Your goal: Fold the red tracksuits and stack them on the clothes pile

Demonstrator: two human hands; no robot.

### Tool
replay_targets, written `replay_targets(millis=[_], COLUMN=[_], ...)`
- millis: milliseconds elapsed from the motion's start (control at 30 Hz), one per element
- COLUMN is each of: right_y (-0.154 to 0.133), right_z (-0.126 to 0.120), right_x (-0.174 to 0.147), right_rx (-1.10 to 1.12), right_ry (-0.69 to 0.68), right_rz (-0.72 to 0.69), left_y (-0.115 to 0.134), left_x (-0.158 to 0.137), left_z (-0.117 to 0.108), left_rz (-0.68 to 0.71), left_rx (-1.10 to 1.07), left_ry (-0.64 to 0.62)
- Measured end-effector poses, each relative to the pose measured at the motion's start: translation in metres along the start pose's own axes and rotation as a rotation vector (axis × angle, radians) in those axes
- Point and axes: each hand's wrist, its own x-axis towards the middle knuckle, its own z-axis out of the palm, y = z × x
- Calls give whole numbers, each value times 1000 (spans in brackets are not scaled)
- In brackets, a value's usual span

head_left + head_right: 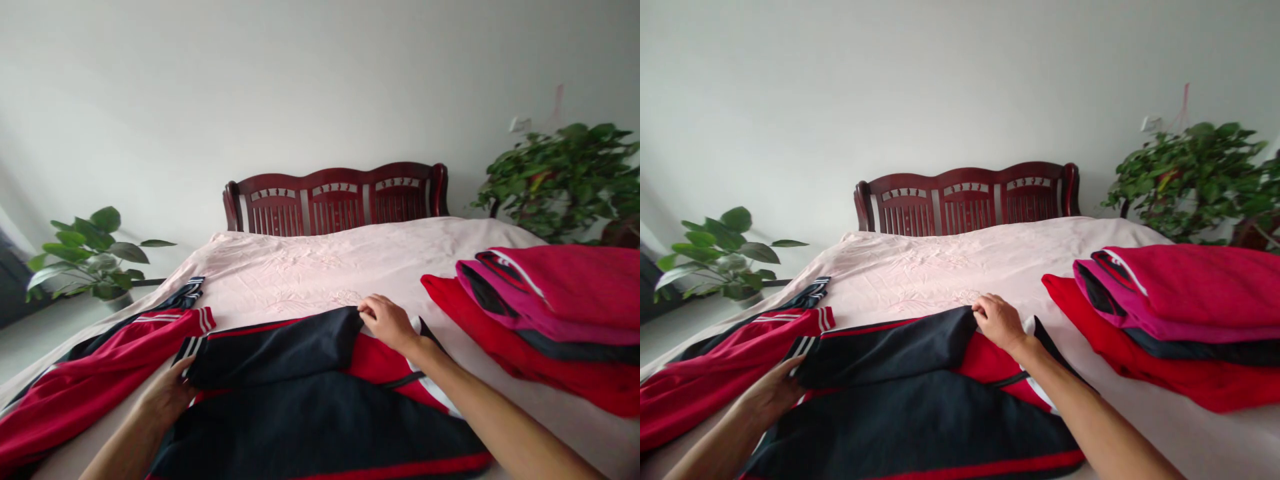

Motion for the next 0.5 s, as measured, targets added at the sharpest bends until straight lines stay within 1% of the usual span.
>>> replay_targets(millis=[33, 100, 133, 200, 267, 333, 467, 500], right_y=[-9, -24, -29, -34, -35, -34, -36, -37], right_z=[3, 11, 16, 28, 37, 40, 26, 22], right_x=[-9, -27, -34, -43, -46, -43, -45, -50], right_rx=[-12, -33, -52, -103, -145, -154, -75, -59], right_ry=[-53, -194, -252, -313, -318, -286, -116, -107], right_rz=[-104, -290, -357, -423, -417, -383, -317, -311], left_y=[0, 1, 2, 4, 5, 6, 4, 3], left_x=[1, 1, 2, 3, 6, 8, 14, 15], left_z=[-2, -3, -2, -2, -3, -6, -19, -24], left_rz=[-20, -14, -3, 17, 26, 34, 74, 92], left_rx=[13, 45, 64, 92, 108, 133, 188, 219], left_ry=[2, -3, -5, 11, 48, 74, 95, 92])
